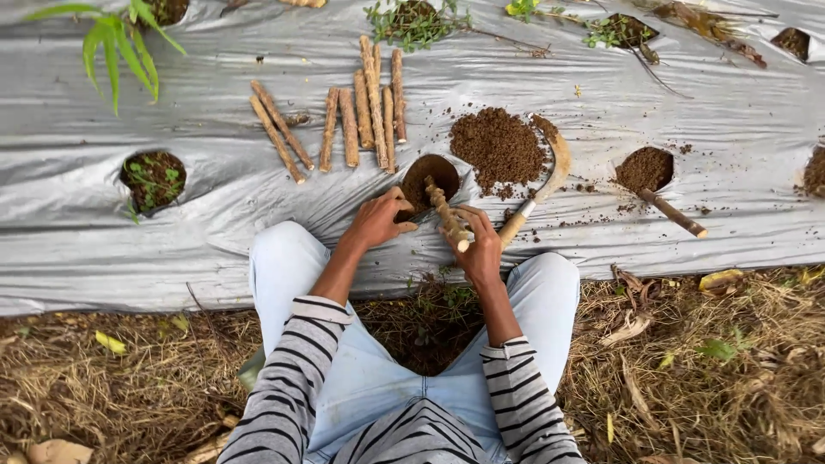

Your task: Digging holes in the ground through plastic mulch using a curved hand tool for planting.

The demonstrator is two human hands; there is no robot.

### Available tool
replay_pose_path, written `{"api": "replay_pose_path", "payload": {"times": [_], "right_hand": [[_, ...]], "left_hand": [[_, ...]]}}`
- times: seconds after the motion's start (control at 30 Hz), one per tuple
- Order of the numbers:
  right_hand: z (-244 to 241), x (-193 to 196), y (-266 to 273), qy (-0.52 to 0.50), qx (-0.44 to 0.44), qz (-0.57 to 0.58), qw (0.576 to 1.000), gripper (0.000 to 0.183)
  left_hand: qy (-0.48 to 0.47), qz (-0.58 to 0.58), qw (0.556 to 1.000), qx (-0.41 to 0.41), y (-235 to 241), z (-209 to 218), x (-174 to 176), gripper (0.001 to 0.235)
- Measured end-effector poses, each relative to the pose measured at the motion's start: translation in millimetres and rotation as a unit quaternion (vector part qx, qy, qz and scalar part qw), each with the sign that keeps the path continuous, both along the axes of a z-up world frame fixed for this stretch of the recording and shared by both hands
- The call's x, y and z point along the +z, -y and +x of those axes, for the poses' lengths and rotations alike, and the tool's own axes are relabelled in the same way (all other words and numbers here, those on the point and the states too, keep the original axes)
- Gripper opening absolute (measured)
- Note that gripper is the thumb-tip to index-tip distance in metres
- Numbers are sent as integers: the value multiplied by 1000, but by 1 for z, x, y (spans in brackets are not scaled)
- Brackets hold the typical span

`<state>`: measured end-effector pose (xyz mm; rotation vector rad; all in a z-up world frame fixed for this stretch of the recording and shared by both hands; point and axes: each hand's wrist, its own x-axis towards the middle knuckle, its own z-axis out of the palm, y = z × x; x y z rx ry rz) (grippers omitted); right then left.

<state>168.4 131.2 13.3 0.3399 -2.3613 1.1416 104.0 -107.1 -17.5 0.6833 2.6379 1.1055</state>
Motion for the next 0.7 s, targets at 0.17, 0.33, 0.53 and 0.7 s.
{"api": "replay_pose_path", "payload": {"times": [0.17, 0.33, 0.53, 0.7], "right_hand": [[-3, 4, -36, 82, -46, 71, 993, 54], [-21, 0, -82, 162, -219, 106, 956, 35], [-43, -67, -124, 378, -275, 67, 881, 67], [-55, -65, -111, 323, -328, 49, 886, 49]], "left_hand": [[-19, -29, 999, 8, -15, -13, 2, 29], [-16, -67, 997, 22, -27, -41, -1, 23], [1, 76, 997, 11, -45, -82, 25, 12], [-185, 44, 981, -45, -89, -135, 55, 33]]}}
